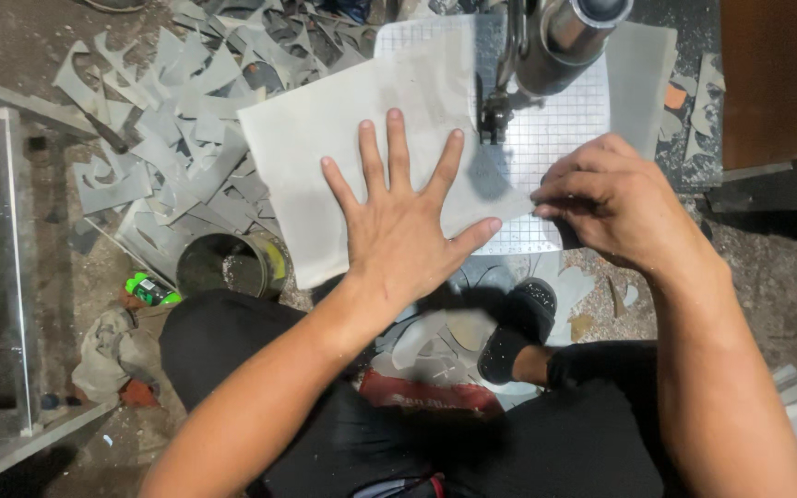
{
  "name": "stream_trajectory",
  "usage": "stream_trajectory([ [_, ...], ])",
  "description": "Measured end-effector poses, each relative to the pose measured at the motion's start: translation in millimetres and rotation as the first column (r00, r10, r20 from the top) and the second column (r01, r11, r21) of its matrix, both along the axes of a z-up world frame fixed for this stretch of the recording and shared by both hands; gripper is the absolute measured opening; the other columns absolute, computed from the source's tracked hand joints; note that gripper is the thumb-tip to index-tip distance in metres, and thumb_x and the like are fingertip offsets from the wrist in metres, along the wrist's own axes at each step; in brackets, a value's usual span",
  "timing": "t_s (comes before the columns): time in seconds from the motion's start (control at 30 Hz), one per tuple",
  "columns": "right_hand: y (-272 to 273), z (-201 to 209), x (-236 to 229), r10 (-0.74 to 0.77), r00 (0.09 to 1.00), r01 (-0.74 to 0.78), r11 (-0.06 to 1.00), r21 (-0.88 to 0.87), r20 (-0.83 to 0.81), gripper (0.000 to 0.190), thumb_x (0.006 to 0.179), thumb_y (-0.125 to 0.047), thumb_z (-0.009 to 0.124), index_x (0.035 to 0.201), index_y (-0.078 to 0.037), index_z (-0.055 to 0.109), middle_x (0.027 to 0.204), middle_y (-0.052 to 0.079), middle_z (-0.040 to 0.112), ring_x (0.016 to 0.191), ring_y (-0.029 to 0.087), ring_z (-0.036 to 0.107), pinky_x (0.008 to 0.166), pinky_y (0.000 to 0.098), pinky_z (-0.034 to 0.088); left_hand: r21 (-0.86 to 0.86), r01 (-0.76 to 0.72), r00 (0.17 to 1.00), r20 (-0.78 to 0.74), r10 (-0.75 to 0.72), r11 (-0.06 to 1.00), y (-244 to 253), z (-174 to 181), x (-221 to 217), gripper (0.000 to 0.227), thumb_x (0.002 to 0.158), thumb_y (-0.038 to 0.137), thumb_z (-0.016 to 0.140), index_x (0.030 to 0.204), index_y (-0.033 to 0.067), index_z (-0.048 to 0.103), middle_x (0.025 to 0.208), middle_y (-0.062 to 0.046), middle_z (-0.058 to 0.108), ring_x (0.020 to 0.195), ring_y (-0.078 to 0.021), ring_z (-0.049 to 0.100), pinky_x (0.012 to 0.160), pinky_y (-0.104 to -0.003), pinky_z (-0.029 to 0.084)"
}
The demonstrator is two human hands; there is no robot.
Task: The person sits on the floor and uses a vertical cutting machine to cut shapes from white sheets. They repeatedly position the sheet under the blade, guide it through the cut, and remove the finished piece to continue with the next sheet.
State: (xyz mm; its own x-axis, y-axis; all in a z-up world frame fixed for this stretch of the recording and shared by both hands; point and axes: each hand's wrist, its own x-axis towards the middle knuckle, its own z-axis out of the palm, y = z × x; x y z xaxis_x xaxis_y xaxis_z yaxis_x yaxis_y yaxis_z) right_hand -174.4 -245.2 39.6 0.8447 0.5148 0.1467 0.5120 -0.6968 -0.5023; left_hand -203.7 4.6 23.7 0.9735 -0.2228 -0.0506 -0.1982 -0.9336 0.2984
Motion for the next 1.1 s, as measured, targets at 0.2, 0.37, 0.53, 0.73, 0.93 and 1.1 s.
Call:
stream_trajectory([
  [0.2, -6, -1, 3, -0.005, 1.0, 0.005, 1.0, 0.005, 0.027, 0.03, 0.076, -0.004, 0.083, 0.103, -0.013, 0.08, 0.108, 0.001, 0.073, 0.108, 0.023, 0.063, 0.092, 0.0348, 0.055, 0.029, -0.056, 0.998, -0.037, 0.057, 0.998, -14, 1, -1, 0.097, 0.087, 0.082, 0.045, 0.162, 0.0241, 0.023, 0.163, -0.036, 0.002, 0.147, -0.0606, -0.007, 0.101, -0.089, -0.004],
  [0.37, -4, 4, 6, -0.043, 0.998, 0.045, 0.999, -0.03, 0.043, 0.03, 0.078, -0.003, 0.082, 0.106, -0.013, 0.08, 0.113, 0.003, 0.073, 0.112, 0.024, 0.063, 0.096, 0.0355, 0.055, 0.041, -0.073, 0.996, -0.049, 0.075, 0.996, -22, 3, 9, 0.097, 0.088, 0.083, 0.042, 0.162, 0.0242, 0.022, 0.164, -0.034, 0.002, 0.147, -0.061, -0.007, 0.099, -0.09, -0.003],
  [0.53, 1, 9, 8, -0.011, 0.998, 0.008, 0.999, -0.041, -0.059, 0.022, 0.078, -0.011, 0.085, 0.1, -0.011, 0.081, 0.101, 0.003, 0.075, 0.103, 0.023, 0.063, 0.091, 0.0359, 0.054, 0.058, 0.059, 0.998, -0.023, -0.058, 0.997, -4, 6, 21, 0.1, 0.085, 0.083, 0.047, 0.162, 0.0245, 0.025, 0.165, -0.031, 0.004, 0.149, -0.0571, -0.005, 0.105, -0.086, -0.004],
  [0.73, 3, 11, 6, -0.004, 0.987, -0.003, 0.999, -0.044, -0.158, 0.02, 0.075, -0.009, 0.085, 0.094, -0.009, 0.081, 0.092, 0.001, 0.075, 0.092, 0.021, 0.066, 0.082, 0.0349, 0.056, 0.026, 0.18, 0.983, 0.025, -0.181, 0.983, 11, 9, 28, 0.098, 0.082, 0.083, 0.052, 0.161, 0.0274, 0.032, 0.166, -0.029, 0.006, 0.151, -0.0558, -0.003, 0.109, -0.083, -0.003],
  [0.93, 6, 1, -9, -0.071, 0.993, 0.076, 0.996, 0.056, -0.089, 0.033, 0.071, 0.007, 0.079, 0.1, -0.009, 0.082, 0.098, 0.002, 0.074, 0.095, 0.02, 0.066, 0.076, 0.0321, 0.058, 0.015, 0.25, 0.968, 0.038, -0.25, 0.968, 20, 0, 41, 0.098, 0.085, 0.084, 0.052, 0.162, 0.0263, 0.033, 0.167, -0.029, 0.006, 0.152, -0.056, -0.001, 0.111, -0.083, -0.004],
  [1.1, 10, -3, -12, -0.092, 0.99, 0.108, 0.981, 0.161, -0.108, 0.033, 0.075, 0.008, 0.077, 0.103, -0.009, 0.08, 0.108, 0.005, 0.067, 0.099, 0.018, 0.066, 0.079, 0.0277, 0.061, -0.006, 0.282, 0.958, 0.064, -0.281, 0.959, 24, -1, 48, 0.098, 0.085, 0.085, 0.055, 0.163, 0.0278, 0.034, 0.168, -0.027, 0.008, 0.153, -0.0547, 0.001, 0.112, -0.083, -0.004],
])
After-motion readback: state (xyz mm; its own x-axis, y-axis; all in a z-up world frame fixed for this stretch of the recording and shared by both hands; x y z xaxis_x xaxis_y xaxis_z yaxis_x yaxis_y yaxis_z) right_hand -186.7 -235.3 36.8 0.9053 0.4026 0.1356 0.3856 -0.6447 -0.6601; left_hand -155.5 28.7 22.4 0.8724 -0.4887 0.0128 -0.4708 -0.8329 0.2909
